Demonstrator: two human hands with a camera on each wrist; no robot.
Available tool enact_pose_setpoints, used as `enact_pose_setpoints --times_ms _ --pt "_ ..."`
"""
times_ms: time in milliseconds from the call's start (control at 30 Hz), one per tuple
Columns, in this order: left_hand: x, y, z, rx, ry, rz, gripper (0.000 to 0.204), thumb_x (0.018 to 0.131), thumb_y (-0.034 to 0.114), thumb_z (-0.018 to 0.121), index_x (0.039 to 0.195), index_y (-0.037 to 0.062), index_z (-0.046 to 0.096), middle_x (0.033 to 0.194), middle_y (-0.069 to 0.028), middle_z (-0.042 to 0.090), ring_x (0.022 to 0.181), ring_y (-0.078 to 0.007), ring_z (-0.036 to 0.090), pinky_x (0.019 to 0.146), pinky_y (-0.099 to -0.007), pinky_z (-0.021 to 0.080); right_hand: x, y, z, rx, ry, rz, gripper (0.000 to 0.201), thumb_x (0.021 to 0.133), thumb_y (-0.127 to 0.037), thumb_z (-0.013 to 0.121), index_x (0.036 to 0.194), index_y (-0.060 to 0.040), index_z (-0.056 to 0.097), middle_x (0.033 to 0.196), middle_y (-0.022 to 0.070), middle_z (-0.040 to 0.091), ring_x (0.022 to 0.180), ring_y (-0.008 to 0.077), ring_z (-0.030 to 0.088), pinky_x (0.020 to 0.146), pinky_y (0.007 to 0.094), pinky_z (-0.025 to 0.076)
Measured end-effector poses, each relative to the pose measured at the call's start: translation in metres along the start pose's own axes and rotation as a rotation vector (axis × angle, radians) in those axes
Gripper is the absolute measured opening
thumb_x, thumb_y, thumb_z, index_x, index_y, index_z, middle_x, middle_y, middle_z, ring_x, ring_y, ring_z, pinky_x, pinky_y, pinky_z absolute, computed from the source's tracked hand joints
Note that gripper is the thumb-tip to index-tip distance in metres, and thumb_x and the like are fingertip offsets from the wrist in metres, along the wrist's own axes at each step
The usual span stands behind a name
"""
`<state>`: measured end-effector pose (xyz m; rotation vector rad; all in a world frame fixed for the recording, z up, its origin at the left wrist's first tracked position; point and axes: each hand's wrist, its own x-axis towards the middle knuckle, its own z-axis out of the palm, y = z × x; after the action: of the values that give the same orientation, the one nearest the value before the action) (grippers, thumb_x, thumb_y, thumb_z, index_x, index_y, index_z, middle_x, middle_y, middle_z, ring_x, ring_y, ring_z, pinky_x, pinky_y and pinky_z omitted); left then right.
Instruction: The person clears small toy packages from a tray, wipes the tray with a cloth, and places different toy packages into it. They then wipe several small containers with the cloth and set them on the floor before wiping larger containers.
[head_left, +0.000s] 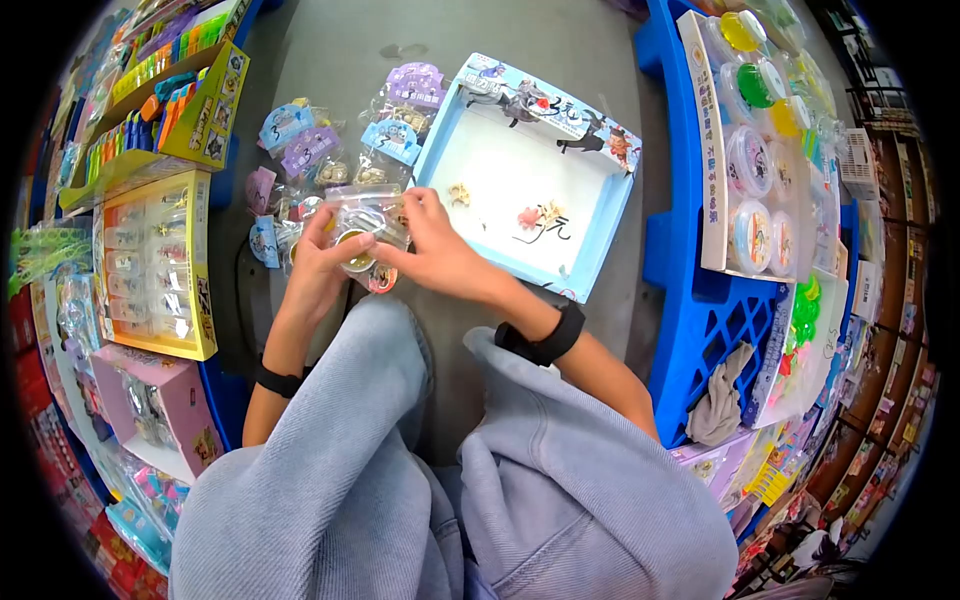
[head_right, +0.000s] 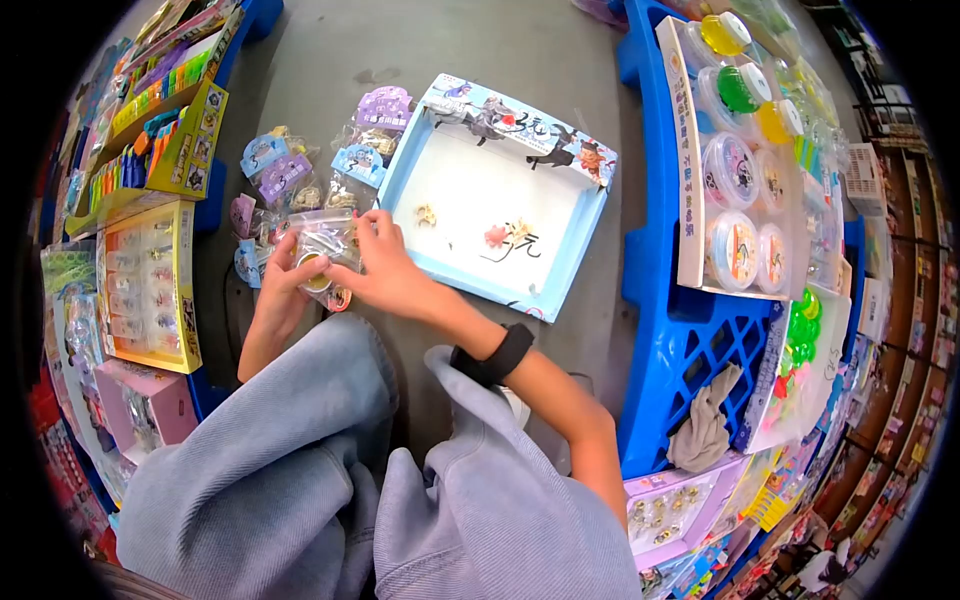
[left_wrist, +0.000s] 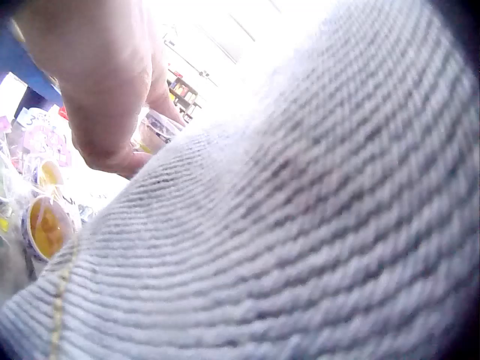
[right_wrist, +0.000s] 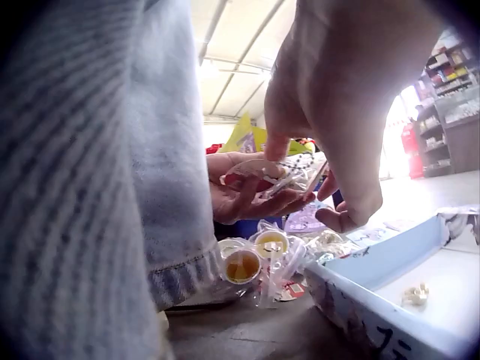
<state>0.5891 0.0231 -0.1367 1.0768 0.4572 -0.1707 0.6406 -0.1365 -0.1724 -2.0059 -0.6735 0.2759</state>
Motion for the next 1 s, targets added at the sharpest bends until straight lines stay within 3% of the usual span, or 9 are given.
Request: enact_pose_setpoints --times_ms 100,167,267,367,700,800,867,900,1000 --pt "0.005 -0.001 0.0 -0.03 0.022 0.014 0.049 0.075 -0.001 0.064 0.119 0.0027 0.044 0.105 -0.0091 0.058 0.093 -0.0184 0.06 0.077 -0.0298 0.051 0.007 -0.008 -0.044 0.675 -0.348 0.313 0.071 0.074 -0.034 0.072 0.124 0.0011 0.036 0.115 0.015 0.047 0.095 0.0211 0.054 0.078 0.0304 0.044" --pt "0.013 0.003 -0.002 -0.044 0.112 0.045 0.048 0.075 0.0 0.065 0.118 0.0024 0.044 0.103 -0.0095 0.059 0.088 -0.0175 0.061 0.074 -0.0304 0.051 0.004 0.01 -0.063 0.736 -0.19 0.419 0.069 0.073 -0.036 0.072 0.123 -0.0023 0.039 0.111 0.0136 0.05 0.092 0.0172 0.054 0.069 0.029 0.047" --pt "0.027 0.015 -0.021 0.037 0.131 0.124 0.042 0.077 0.002 0.064 0.115 0.0013 0.047 0.1 -0.0097 0.06 0.085 -0.0167 0.062 0.072 -0.0296 0.052 -0.007 0.058 -0.084 0.014 0.224 0.326 0.065 0.067 -0.025 0.074 0.121 -0.0067 0.043 0.107 0.0176 0.049 0.098 0.029 0.051 0.076 0.0388 0.047" --pt "0.033 0.027 -0.032 0.192 0.162 0.176 0.04 0.078 0.006 0.065 0.114 0.0002 0.048 0.099 -0.0091 0.06 0.083 -0.015 0.062 0.067 -0.0275 0.052 -0.027 0.058 -0.093 -0.583 0.302 0.402 0.059 0.064 -0.023 0.074 0.116 -0.0085 0.049 0.116 0.0218 0.042 0.111 0.0396 0.036 0.086 0.0459 0.04" --pt "0.037 0.035 -0.051 0.455 0.196 0.055 0.047 0.078 0.021 0.067 0.116 0.0005 0.049 0.1 -0.0068 0.06 0.074 -0.0109 0.061 0.053 -0.022 0.048 -0.042 0.083 -0.077 -0.498 0.382 0.359 0.018 0.074 -0.01 0.065 0.091 -0.0062 0.063 0.096 0.015 0.053 0.101 0.0312 0.047 0.077 0.0414 0.045" --pt "0.041 0.029 -0.049 0.78 0.444 0.187 0.048 0.076 0.024 0.069 0.115 0.0006 0.05 0.099 -0.011 0.059 0.08 -0.0174 0.061 0.058 -0.0263 0.048 -0.03 0.077 -0.08 -0.133 0.389 0.351 0.014 0.078 -0.012 0.064 0.089 -0.0048 0.063 0.088 0.0117 0.056 0.067 0.0172 0.058 0.062 0.0281 0.048" --pt "0.035 0.029 -0.034 1.528 0.701 0.721 0.042 0.075 0.02 0.067 0.109 0.001 0.054 0.098 -0.0155 0.058 0.091 -0.0264 0.058 0.071 -0.033 0.048 -0.026 0.081 -0.083 0.103 0.357 0.478 0.014 0.077 -0.012 0.065 0.089 -0.0043 0.063 0.09 0.0118 0.058 0.071 0.0164 0.059 0.063 0.0279 0.048" --pt "0.033 0.035 -0.023 1.531 0.705 0.718 0.042 0.075 0.02 0.067 0.109 0.001 0.054 0.098 -0.0155 0.058 0.091 -0.0264 0.058 0.071 -0.033 0.048 -0.024 0.082 -0.084 0.341 0.318 0.598 0.015 0.077 -0.011 0.066 0.089 -0.0038 0.063 0.093 0.0119 0.06 0.076 0.0156 0.06 0.065 0.0277 0.049" --pt "0.034 0.036 0.02 1.721 0.201 1.015 0.038 0.072 0.011 0.064 0.107 0.0023 0.054 0.105 -0.0142 0.055 0.101 -0.0311 0.052 0.085 -0.038 0.044 -0.027 0.079 -0.089 0.759 0.292 0.67 0.024 0.078 -0.004 0.063 0.101 0.0014 0.056 0.103 0.0134 0.061 0.087 0.0154 0.059 0.074 0.0267 0.048"
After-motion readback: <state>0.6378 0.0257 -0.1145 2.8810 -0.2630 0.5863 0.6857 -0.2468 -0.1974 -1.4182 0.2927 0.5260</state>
